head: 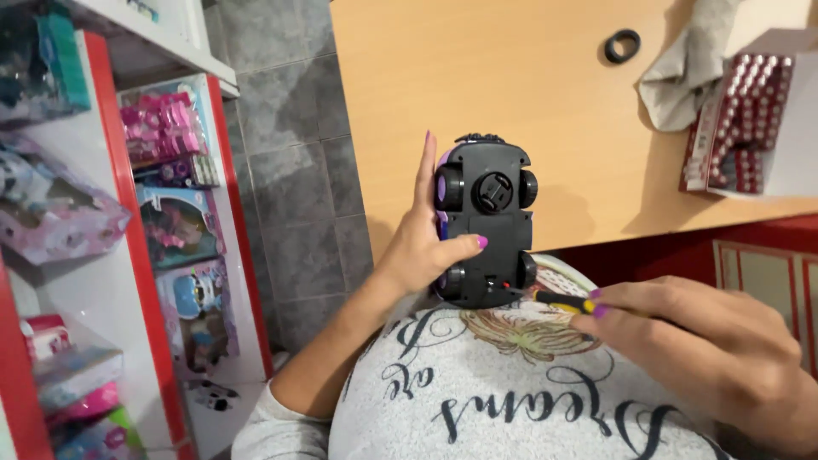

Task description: The person inserts batteries into a purple toy car and tests its flashing lights. They then close the battery compartment and use a screwdriver to tighten the screws on the bottom of the car.

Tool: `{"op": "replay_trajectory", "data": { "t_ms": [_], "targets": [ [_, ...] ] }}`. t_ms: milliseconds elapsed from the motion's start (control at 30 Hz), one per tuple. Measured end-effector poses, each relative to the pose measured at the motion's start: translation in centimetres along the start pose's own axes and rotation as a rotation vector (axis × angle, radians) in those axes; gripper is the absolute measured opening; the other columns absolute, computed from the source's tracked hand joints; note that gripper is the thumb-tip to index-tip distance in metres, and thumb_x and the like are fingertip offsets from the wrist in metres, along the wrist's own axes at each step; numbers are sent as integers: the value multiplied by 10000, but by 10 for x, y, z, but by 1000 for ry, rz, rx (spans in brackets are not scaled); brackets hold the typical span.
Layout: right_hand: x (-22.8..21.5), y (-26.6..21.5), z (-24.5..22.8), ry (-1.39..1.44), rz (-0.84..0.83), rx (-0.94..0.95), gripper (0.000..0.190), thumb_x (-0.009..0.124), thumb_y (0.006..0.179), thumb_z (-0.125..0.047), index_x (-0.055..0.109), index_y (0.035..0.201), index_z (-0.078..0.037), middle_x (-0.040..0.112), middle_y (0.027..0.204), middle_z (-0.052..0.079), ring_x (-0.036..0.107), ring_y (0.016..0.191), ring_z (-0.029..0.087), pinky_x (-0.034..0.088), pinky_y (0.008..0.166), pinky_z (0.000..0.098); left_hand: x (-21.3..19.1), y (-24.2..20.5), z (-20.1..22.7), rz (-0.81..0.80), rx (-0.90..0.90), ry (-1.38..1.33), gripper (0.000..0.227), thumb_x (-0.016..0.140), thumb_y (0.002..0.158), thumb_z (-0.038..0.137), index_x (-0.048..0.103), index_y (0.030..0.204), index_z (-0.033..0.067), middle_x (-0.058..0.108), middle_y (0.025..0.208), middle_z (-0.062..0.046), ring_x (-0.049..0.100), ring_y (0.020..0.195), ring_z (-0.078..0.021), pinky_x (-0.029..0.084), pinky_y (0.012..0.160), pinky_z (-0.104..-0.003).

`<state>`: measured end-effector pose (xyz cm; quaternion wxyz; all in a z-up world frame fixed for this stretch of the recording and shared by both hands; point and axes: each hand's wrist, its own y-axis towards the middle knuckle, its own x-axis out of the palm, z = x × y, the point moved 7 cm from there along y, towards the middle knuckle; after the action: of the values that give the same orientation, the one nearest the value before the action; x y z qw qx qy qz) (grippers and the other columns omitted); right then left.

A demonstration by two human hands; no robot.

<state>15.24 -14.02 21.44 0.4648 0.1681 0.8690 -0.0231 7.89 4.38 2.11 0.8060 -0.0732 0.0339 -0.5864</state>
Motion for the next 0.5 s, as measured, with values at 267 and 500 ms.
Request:
{"op": "replay_trajectory", "data": {
  "t_ms": [267, 500],
  "targets": [
    [33, -37, -11, -271, 26, -143, 163, 601, 973, -97, 693, 1097, -44, 664, 1077, 116, 574, 656, 229, 457, 537, 360, 1, -13, 36, -171, -318, 479, 1160, 700, 768, 301, -76, 1625, 386, 747, 1002, -70, 737, 790, -333, 537, 737, -402],
    [50, -53, -38, -428, 71, -41, 202, 592, 997, -105, 724, 1148, -79, 643, 1021, 91, 592, 713, 243, 479, 579, 362, -2, -19, 37, -270, -297, 570, 1136, 661, 752, 347, -63, 1626, 400, 763, 954, -98, 726, 780, -392, 538, 792, -425]
  ]
}}
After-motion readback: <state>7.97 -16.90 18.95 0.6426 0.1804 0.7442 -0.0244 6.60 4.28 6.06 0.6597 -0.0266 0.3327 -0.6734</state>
